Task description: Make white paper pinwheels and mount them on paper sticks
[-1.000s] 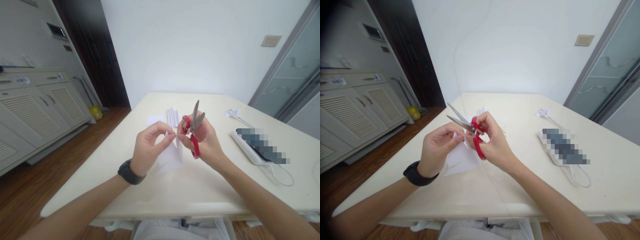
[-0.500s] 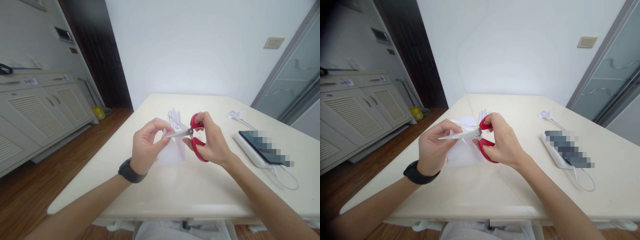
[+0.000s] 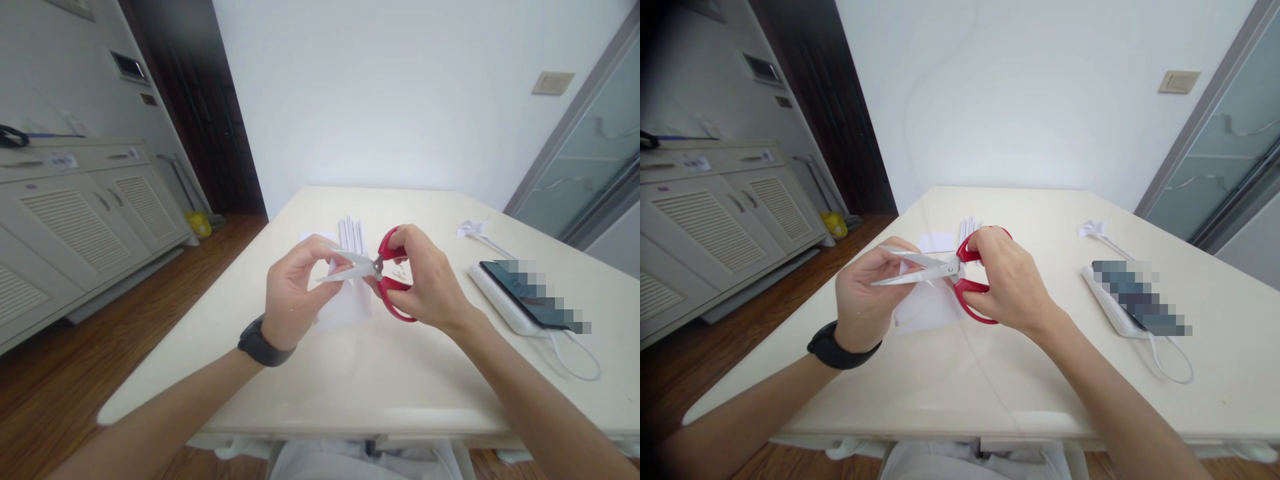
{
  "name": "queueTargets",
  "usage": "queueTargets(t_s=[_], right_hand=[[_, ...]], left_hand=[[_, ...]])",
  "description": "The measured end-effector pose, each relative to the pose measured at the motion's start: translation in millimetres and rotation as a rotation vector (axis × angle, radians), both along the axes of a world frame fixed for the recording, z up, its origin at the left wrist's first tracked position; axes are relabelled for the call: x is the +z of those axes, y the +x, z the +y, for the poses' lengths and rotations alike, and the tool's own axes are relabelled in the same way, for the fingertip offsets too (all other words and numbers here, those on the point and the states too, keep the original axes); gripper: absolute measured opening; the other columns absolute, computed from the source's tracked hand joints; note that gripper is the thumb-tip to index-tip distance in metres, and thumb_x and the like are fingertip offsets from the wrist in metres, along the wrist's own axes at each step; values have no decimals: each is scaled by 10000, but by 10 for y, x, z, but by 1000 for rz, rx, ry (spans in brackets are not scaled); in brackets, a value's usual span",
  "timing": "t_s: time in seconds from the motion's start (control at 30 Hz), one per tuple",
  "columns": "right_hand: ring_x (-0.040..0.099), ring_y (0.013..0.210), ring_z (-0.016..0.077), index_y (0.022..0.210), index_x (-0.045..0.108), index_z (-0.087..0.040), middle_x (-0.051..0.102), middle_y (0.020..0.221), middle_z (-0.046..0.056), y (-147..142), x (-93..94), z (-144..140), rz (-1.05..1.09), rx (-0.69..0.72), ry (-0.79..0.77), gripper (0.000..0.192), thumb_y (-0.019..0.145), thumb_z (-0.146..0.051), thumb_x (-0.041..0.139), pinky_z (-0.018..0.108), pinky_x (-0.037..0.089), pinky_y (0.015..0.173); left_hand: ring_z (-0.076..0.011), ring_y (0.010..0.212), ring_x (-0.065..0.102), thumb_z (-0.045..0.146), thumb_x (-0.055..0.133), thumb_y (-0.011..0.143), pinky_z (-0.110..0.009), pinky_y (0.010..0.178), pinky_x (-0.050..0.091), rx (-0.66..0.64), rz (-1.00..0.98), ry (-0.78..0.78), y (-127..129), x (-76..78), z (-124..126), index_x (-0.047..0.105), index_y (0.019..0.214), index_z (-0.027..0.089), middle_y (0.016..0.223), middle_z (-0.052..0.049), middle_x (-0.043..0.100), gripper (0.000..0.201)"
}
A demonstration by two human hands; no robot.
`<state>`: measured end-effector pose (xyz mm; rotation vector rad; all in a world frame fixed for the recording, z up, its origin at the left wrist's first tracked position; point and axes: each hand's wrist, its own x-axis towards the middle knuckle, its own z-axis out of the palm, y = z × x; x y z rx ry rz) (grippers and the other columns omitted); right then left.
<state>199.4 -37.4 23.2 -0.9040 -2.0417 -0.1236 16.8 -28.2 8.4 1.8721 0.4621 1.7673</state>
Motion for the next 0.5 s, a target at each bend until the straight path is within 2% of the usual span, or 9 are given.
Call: queueTargets(t_s=[0.17, 0.5], right_hand=[[495, 752, 175, 861, 364, -221, 522, 871, 32, 2, 1, -8, -16, -6, -10, 367, 589, -81, 568, 301, 447, 639], [497, 753, 178, 853, 363, -222, 530, 847, 26, -14, -1, -13, -13, 6, -49, 350, 604, -100, 576, 297, 432, 631]], left_hand=[[-154, 719, 534, 113, 659, 707, -302, 685, 434, -31, -11, 8, 3, 5, -1, 619, 729, 175, 751, -24, 577, 77], [-152, 692, 521, 147, 638, 733, -299, 661, 425, -9, 1, 27, 20, 6, -7, 639, 753, 177, 730, -27, 570, 36]])
